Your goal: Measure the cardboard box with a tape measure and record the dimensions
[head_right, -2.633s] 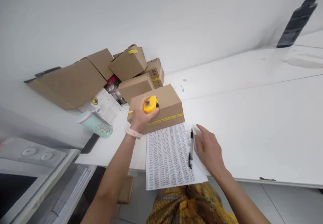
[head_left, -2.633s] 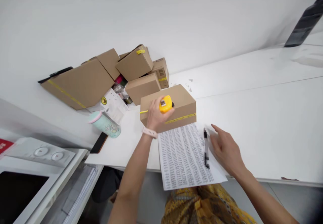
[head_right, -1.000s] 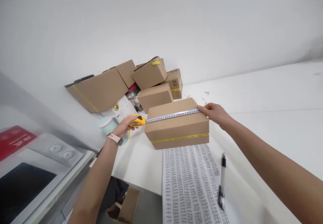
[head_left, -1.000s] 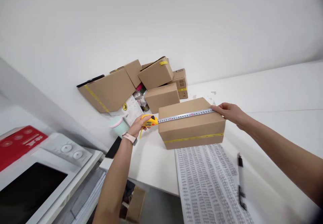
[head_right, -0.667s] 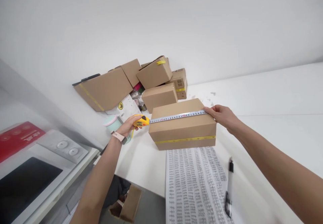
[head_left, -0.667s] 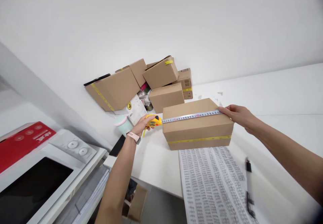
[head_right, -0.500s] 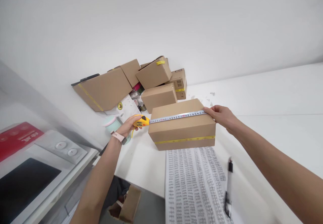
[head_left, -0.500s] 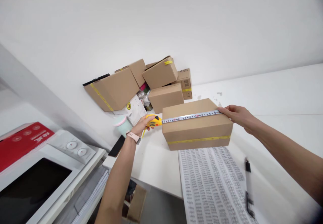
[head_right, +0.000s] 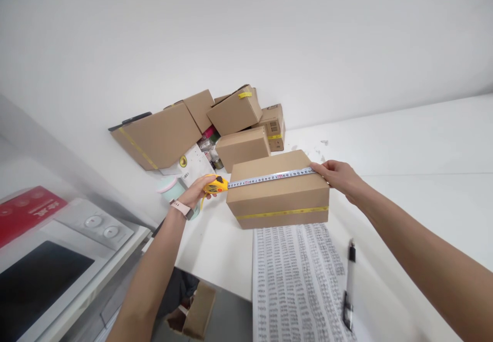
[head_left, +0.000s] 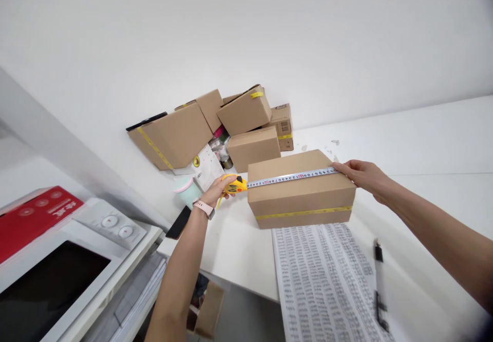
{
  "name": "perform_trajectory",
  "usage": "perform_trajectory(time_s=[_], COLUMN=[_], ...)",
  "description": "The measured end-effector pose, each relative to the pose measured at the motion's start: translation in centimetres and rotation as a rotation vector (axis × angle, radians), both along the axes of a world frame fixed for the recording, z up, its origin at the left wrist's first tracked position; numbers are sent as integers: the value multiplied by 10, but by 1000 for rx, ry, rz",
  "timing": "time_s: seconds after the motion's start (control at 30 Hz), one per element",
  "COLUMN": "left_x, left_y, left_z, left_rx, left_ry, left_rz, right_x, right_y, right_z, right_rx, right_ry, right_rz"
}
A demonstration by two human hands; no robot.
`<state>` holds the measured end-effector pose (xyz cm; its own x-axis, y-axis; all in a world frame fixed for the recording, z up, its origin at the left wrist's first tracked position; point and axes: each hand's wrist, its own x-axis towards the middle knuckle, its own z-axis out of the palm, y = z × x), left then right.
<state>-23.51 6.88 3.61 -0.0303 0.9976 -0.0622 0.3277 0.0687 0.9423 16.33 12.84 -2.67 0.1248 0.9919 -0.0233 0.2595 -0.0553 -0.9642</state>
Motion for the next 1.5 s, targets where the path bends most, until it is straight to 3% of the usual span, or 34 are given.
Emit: perform_trajectory(time_s=[0.17, 0.3, 0.5, 0.7, 0.77, 0.83, 0.97, 1.07, 1.13, 1.23, 1.3, 1.4, 1.5], left_x=[2, 13, 47, 81, 88, 94, 113, 137, 154, 178, 190, 203, 209], left_y=[0, -9, -52, -94, -102, -111, -129, -142, -146, -143, -135, -117, -99], left_z=[1, 2, 11, 10, 2, -10, -50, -78, -86, -76, -62, -38, -19], left_rx=[9, 127, 334, 311, 234, 61, -356, -394, -343, -282, -255, -299, -483], left_ry=[20, 75, 186, 287, 198, 58, -402, -772, -925, -1005, -1005, -999, -1054], left_rz=[9, 76, 115, 85, 25, -117, -423, -466, -492, -497, -399, -195, -105], right_x=[-1, 1, 3, 14, 19, 21, 7, -11, -21, -35, -46, -66, -81], right_y=[-1, 0, 4, 7, 5, 1, -12, -17, -15, 1, 17, 43, 64], right_z=[2, 2, 1, 12, 22, 34, 59, 70, 72, 71, 69, 62, 52], right_rx=[-30, -51, 3, 13, 32, 67, 97, 60, 51, 86, 141, 239, 267], right_ry=[3, -14, -106, -111, -120, -127, -122, -52, 7, 54, 24, -104, -206], right_rz=[-14, -2, -21, 106, 143, 205, 411, 529, 598, 660, 636, 453, 295])
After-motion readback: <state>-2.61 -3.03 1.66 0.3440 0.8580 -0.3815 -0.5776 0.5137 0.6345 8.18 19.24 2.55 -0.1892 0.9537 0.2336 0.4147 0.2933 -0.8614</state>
